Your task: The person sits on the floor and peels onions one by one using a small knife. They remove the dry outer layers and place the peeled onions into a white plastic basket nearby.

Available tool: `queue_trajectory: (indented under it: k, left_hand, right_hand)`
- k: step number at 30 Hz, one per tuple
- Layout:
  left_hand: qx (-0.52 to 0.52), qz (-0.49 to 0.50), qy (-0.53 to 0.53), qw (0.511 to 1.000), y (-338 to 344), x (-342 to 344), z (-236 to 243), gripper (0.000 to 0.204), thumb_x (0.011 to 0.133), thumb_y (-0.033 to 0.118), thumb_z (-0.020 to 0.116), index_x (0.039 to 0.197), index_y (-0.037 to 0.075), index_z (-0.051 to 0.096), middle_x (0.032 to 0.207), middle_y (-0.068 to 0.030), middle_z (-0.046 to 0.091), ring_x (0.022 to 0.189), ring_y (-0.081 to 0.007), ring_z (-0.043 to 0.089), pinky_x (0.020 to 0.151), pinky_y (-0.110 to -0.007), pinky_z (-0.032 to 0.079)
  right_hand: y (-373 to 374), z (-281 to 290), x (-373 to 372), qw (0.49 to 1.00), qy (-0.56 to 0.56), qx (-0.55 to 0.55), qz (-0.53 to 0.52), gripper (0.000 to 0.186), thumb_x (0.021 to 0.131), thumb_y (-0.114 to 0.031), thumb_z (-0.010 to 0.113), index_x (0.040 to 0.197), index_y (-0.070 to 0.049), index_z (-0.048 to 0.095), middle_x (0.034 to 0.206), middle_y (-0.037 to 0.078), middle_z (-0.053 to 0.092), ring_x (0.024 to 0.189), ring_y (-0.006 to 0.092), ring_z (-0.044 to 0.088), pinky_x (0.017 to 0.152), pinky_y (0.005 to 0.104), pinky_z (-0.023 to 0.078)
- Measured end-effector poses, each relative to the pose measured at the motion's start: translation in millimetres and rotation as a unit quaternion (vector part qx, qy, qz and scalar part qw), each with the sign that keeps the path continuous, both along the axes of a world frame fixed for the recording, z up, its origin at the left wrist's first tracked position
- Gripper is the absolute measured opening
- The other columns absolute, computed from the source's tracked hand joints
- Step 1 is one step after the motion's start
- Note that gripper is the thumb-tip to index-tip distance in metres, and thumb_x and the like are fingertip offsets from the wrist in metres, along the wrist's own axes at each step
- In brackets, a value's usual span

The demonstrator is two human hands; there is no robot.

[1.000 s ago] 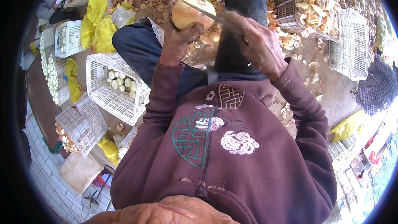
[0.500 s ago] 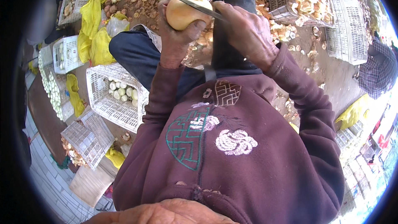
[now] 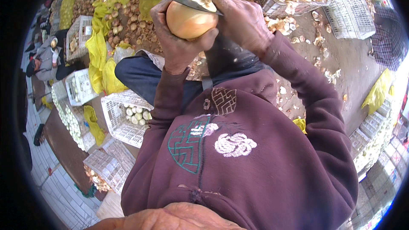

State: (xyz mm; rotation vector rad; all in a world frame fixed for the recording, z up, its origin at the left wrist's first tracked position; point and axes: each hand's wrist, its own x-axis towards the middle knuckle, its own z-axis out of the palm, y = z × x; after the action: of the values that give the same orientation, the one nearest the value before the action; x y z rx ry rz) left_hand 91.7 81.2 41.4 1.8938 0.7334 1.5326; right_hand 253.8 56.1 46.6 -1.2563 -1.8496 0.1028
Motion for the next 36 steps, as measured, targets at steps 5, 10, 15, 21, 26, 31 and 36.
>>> queue_trajectory:
  k: [5,10,15,21,26,31,36]
  left_hand:
    - [-0.068,-0.078,-0.036,0.994,9,29,15,0.083,0.057,0.019,0.086,0.121,0.004,0.034,0.116,-0.0118,0.047,0.106,-0.0196,0.054,0.088,-0.031,0.050]
    - [-0.083,-0.124,0.009,0.989,26,30,27,0.085,0.056,0.020,0.087,0.123,0.007,0.037,0.117,-0.0112,0.049,0.106,-0.0214,0.055,0.088,-0.033,0.051]
    - [0.069,-0.077,0.247,0.964,44,15,49,0.090,0.053,0.029,0.091,0.126,0.009,0.043,0.116,-0.0101,0.056,0.105,-0.0234,0.058,0.088,-0.035,0.051]
    - [-0.057,-0.044,0.172,0.982,37,-27,32,0.099,0.055,0.033,0.090,0.135,0.009,0.038,0.121,-0.0094,0.053,0.104,-0.0230,0.057,0.082,-0.034,0.049]
    - [-0.226,-0.074,-0.095,0.967,-5,-15,-6,0.082,0.074,0.032,0.079,0.136,0.003,0.033,0.129,-0.0109,0.044,0.110,-0.0226,0.052,0.083,-0.032,0.048]
    - [-0.422,-0.114,-0.411,0.800,-3,-37,-27,0.056,0.090,0.036,0.061,0.129,0.002,0.039,0.118,-0.0099,0.054,0.108,-0.0201,0.057,0.094,-0.035,0.047]
    - [-0.456,-0.184,-0.533,0.689,2,-61,-53,0.063,0.089,0.050,0.054,0.131,0.005,0.042,0.123,-0.0130,0.054,0.108,-0.0244,0.059,0.086,-0.040,0.054]
  right_hand:
    - [24,-86,137,0.880,-0.071,-0.331,-0.333,0.038,0.086,-0.018,0.063,0.122,-0.008,0.058,0.100,0.012,0.068,0.080,0.0189,0.068,0.063,0.0339,0.056]
    - [-8,-75,152,0.865,0.347,-0.326,-0.160,0.039,0.085,-0.036,0.067,0.110,-0.005,0.064,0.063,-0.003,0.054,0.050,0.0069,0.048,0.045,0.0239,0.045]
    - [-4,-49,69,0.721,0.561,-0.379,0.145,0.063,0.089,-0.060,0.048,0.110,-0.001,0.056,0.061,-0.004,0.043,0.046,0.0043,0.036,0.042,0.0190,0.031]
    - [17,-56,5,0.426,0.713,-0.393,0.395,0.073,0.084,-0.068,0.047,0.115,-0.002,0.050,0.068,0.000,0.052,0.046,0.0052,0.042,0.038,0.0174,0.035]
    - [14,-22,-62,0.582,0.735,-0.347,0.037,0.060,0.087,-0.059,0.053,0.103,-0.001,0.055,0.058,0.000,0.052,0.044,0.0055,0.047,0.039,0.0192,0.037]
    - [6,-6,-37,0.772,0.403,-0.465,0.158,0.033,0.088,-0.038,0.063,0.088,-0.004,0.063,0.060,0.001,0.059,0.044,0.0045,0.048,0.038,0.0196,0.034]
    - [2,9,-22,0.892,0.199,-0.394,0.101,0.037,0.086,-0.031,0.068,0.113,-0.005,0.063,0.062,0.000,0.058,0.053,0.0051,0.051,0.048,0.0223,0.040]
